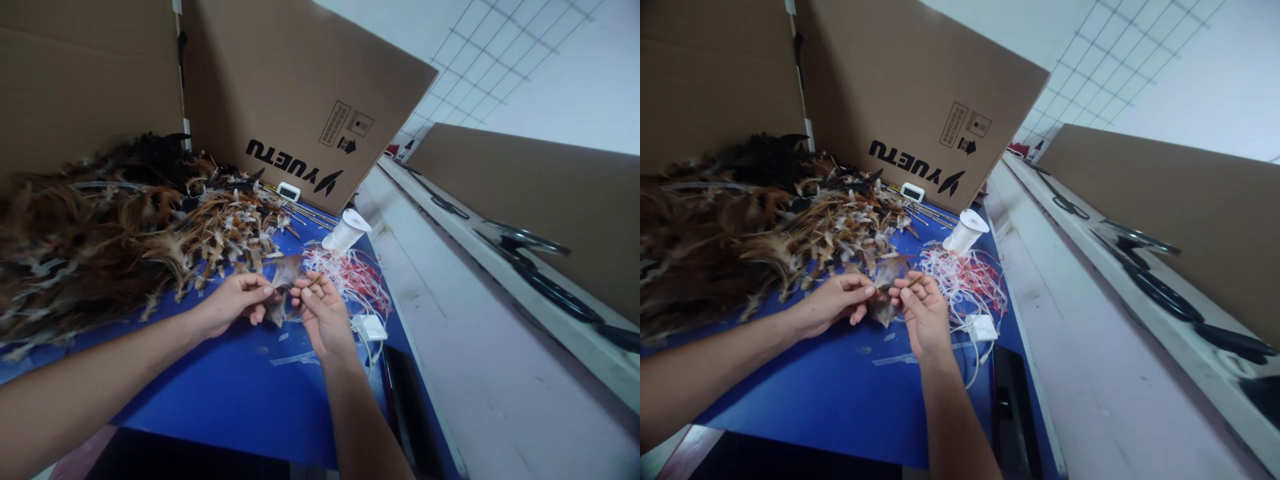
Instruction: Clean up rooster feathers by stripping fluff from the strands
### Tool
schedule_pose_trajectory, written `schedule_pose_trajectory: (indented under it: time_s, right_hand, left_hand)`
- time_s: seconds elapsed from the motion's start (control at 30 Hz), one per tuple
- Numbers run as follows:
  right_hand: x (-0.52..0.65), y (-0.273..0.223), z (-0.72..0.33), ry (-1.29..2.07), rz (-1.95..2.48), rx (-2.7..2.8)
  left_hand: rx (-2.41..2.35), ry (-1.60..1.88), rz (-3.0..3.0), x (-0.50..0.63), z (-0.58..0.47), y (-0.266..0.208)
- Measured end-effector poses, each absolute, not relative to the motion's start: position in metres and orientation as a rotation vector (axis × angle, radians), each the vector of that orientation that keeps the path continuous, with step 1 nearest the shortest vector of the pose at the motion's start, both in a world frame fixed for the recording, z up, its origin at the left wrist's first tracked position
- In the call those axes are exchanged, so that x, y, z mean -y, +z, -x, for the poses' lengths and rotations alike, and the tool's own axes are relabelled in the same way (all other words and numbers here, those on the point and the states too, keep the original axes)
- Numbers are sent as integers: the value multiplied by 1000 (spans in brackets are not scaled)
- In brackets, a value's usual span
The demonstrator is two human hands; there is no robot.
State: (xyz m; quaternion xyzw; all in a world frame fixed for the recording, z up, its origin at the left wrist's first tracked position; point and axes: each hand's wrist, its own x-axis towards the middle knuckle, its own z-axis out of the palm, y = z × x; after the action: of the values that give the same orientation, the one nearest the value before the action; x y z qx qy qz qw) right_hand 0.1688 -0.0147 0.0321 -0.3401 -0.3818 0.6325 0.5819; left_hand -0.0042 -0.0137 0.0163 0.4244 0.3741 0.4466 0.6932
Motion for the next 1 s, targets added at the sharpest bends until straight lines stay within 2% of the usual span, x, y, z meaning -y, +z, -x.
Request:
schedule_pose_trajectory:
  time_s: [0.33,0.77,1.0]
  right_hand:
    - [17,36,-163,1356,695,791]
    - [22,37,-158,1309,697,827]
    - [24,35,-165,1106,861,1100]
  left_hand:
    - [-688,857,-747,24,-1,16]
    - [-628,895,-628,24,-5,11]
    - [-713,976,-623,19,-2,15]
